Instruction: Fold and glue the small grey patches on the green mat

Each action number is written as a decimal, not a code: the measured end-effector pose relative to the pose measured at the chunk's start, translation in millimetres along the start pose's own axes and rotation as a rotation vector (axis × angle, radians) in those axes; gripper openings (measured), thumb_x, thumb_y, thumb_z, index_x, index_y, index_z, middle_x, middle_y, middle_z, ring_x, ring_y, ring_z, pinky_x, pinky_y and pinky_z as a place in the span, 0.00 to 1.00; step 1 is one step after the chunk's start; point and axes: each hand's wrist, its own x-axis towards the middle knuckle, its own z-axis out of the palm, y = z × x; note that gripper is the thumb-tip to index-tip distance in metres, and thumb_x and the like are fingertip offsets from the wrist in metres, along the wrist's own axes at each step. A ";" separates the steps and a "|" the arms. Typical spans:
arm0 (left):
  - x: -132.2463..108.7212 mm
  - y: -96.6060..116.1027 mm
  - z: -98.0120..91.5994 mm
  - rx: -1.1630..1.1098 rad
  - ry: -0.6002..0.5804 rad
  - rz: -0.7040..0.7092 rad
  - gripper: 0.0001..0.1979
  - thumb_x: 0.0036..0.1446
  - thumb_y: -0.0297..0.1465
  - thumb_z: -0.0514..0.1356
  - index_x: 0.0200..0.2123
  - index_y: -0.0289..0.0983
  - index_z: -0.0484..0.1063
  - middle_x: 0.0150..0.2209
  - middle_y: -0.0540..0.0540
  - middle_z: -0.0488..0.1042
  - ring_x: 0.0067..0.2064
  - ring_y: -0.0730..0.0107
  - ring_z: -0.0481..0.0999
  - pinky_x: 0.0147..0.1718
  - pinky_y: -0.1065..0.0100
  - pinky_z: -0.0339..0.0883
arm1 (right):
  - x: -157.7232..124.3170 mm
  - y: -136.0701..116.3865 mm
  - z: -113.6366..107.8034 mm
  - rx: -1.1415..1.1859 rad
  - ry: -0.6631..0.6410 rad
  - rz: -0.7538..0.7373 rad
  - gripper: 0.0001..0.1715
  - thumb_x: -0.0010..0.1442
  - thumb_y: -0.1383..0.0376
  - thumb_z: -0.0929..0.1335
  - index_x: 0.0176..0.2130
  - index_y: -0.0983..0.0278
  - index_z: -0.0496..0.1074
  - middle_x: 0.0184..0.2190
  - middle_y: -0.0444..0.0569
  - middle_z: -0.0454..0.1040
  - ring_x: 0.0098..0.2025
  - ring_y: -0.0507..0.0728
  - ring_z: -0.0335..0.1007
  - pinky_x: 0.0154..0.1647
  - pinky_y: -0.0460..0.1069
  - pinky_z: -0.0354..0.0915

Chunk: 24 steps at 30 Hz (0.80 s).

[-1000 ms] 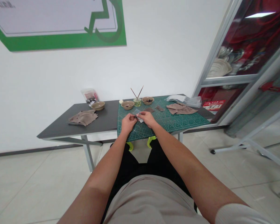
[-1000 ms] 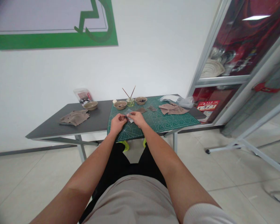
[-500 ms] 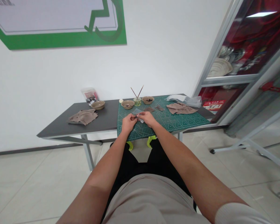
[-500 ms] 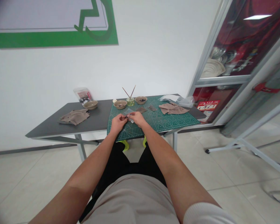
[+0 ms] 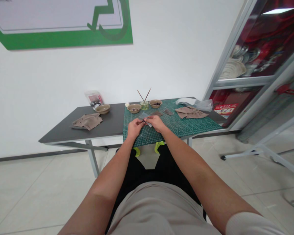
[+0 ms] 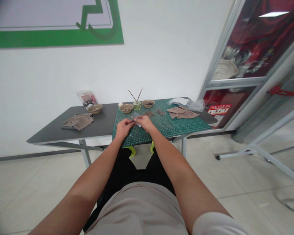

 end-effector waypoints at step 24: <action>-4.3 4.2 1.3 0.144 0.071 0.045 0.07 0.52 0.34 0.63 0.25 0.38 0.73 0.26 0.51 0.75 0.30 0.69 0.72 0.33 0.69 0.63 | -2.8 -2.0 2.7 -0.029 0.022 0.014 0.18 0.40 0.57 0.78 0.28 0.68 0.77 0.21 0.46 0.75 0.23 0.50 0.67 0.26 0.46 0.62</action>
